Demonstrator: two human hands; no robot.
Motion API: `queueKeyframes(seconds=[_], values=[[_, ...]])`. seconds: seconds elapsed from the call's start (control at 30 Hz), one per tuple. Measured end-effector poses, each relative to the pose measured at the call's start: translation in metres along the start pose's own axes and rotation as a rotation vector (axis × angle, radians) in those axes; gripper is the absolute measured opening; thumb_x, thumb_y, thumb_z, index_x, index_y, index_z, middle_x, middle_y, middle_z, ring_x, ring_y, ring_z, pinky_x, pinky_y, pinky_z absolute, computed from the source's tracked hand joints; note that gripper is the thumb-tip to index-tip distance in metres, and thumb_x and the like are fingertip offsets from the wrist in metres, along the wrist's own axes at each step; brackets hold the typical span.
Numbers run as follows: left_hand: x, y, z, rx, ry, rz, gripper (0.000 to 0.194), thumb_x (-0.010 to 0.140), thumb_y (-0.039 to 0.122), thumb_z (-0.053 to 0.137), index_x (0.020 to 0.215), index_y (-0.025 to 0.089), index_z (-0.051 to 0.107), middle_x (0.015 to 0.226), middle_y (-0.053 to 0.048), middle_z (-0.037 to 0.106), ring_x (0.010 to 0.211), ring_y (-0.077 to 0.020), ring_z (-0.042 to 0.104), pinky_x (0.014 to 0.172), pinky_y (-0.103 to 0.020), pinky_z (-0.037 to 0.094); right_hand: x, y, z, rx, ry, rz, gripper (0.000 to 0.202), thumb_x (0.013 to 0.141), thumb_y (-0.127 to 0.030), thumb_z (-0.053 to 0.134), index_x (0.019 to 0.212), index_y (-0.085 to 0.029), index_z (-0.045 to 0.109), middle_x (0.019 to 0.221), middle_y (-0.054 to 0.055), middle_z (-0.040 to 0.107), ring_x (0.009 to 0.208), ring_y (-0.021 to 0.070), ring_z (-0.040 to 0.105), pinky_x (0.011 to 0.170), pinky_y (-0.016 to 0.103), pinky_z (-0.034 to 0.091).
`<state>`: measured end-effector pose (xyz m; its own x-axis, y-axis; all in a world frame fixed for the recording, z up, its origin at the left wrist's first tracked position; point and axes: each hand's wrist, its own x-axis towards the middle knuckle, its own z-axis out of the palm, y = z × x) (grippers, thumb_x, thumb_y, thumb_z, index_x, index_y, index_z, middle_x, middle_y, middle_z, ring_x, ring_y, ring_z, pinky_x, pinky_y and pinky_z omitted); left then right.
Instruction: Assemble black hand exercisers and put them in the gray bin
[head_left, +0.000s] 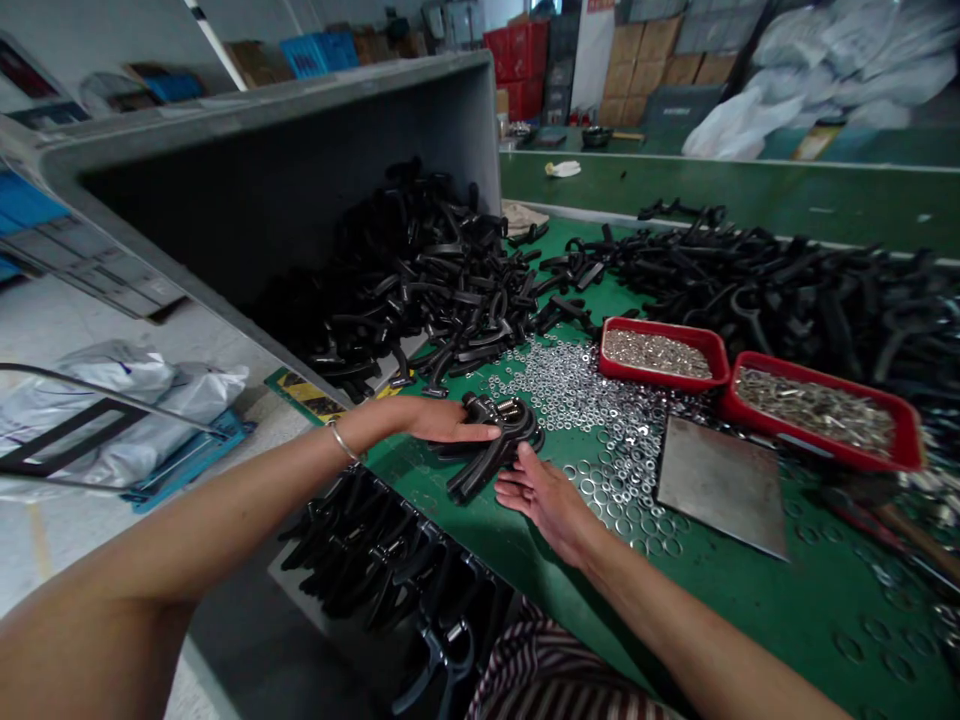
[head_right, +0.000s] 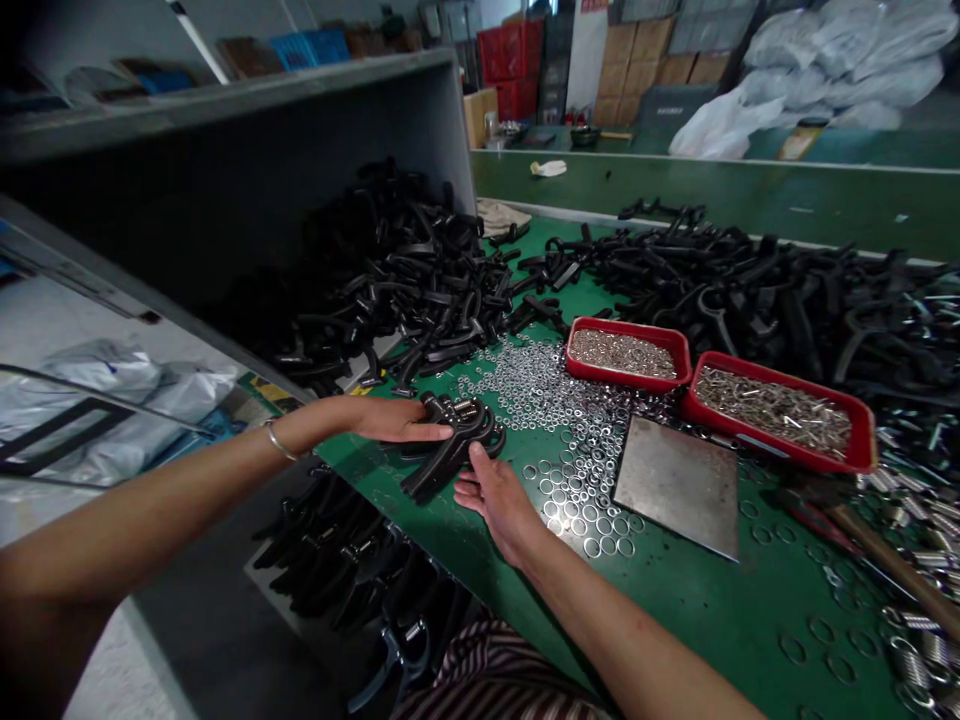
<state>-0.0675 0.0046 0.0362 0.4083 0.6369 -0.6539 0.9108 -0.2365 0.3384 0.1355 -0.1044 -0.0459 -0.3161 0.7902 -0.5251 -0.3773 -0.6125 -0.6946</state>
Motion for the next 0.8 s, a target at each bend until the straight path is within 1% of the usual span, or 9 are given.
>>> queueKeyframes(seconds=[0.1,0.2,0.27,0.37,0.47,0.57,0.63,0.7,0.8], values=[[0.004,0.000,0.006,-0.096,-0.079,0.017,0.082,0.078,0.087,0.037,0.081,0.015,0.076,0.077,-0.015,0.073,0.073,-0.0261,0.065,0.071,-0.035,0.048,0.003,0.000,0.001,-0.090,0.018,-0.087,0.048,0.084,-0.065,0.063,0.098,-0.020,0.056,0.100,0.009,0.067,0.091,0.0205,0.067,0.092,0.041,0.055],[0.004,0.002,0.021,-0.213,-0.100,-0.009,0.087,0.082,0.086,0.028,0.091,0.014,0.077,0.085,-0.015,0.075,0.072,-0.0257,0.065,0.066,-0.034,0.049,0.007,-0.005,0.000,-0.202,0.025,-0.144,0.048,0.084,-0.067,0.061,0.098,-0.022,0.053,0.095,0.007,0.066,0.087,0.0197,0.066,0.087,0.040,0.055],[0.000,0.005,0.036,-0.338,-0.021,-0.018,0.087,0.084,0.084,0.028,0.104,0.013,0.075,0.098,-0.016,0.075,0.079,-0.0265,0.067,0.068,-0.034,0.051,0.009,-0.004,-0.001,-0.252,0.020,-0.167,0.050,0.085,-0.069,0.058,0.101,-0.022,0.051,0.095,0.007,0.066,0.088,0.0202,0.065,0.086,0.040,0.054],[-0.013,0.010,0.063,-0.448,0.180,-0.004,0.081,0.088,0.078,0.033,0.121,0.013,0.068,0.118,-0.015,0.071,0.100,-0.0292,0.067,0.085,-0.035,0.052,0.010,0.004,-0.002,-0.309,-0.011,-0.230,0.050,0.087,-0.068,0.056,0.108,-0.023,0.050,0.100,0.007,0.066,0.092,0.0208,0.064,0.089,0.039,0.051],[-0.030,0.014,0.091,-0.437,0.448,0.031,0.077,0.091,0.072,0.038,0.138,0.014,0.055,0.136,-0.015,0.061,0.124,-0.0321,0.056,0.106,-0.042,0.043,0.005,0.014,-0.003,-0.353,-0.054,-0.358,0.050,0.089,-0.062,0.059,0.119,-0.024,0.046,0.110,0.008,0.063,0.100,0.0208,0.063,0.095,0.039,0.049],[-0.044,0.011,0.122,-0.383,0.663,0.046,0.079,0.087,0.072,0.047,0.145,0.017,0.048,0.146,-0.014,0.052,0.138,-0.0352,0.042,0.116,-0.049,0.033,-0.006,0.010,-0.005,-0.383,-0.135,-0.529,0.054,0.089,-0.058,0.062,0.127,-0.026,0.040,0.126,0.010,0.058,0.115,0.0221,0.058,0.104,0.039,0.044],[-0.047,0.007,0.145,-0.370,0.692,0.090,0.076,0.081,0.073,0.056,0.137,0.022,0.057,0.142,-0.012,0.056,0.138,-0.0370,0.041,0.117,-0.052,0.032,-0.010,-0.002,-0.007,-0.413,-0.152,-0.632,0.055,0.091,-0.061,0.055,0.132,-0.028,0.039,0.133,0.010,0.054,0.123,0.0230,0.053,0.107,0.040,0.040],[-0.043,0.003,0.168,-0.406,0.654,0.158,0.064,0.078,0.071,0.062,0.125,0.026,0.067,0.129,-0.010,0.065,0.131,-0.0360,0.049,0.114,-0.052,0.037,-0.010,-0.015,-0.008,-0.465,-0.131,-0.687,0.055,0.095,-0.066,0.042,0.135,-0.029,0.042,0.132,0.009,0.054,0.125,0.0240,0.050,0.110,0.042,0.037],[-0.027,0.006,0.193,-0.536,0.618,0.235,0.052,0.079,0.066,0.065,0.116,0.030,0.071,0.114,-0.007,0.072,0.114,-0.0312,0.062,0.104,-0.049,0.048,0.000,-0.027,-0.004,-0.554,-0.139,-0.673,0.057,0.095,-0.070,0.033,0.125,-0.030,0.059,0.125,0.007,0.061,0.124,0.0253,0.051,0.114,0.044,0.033]])
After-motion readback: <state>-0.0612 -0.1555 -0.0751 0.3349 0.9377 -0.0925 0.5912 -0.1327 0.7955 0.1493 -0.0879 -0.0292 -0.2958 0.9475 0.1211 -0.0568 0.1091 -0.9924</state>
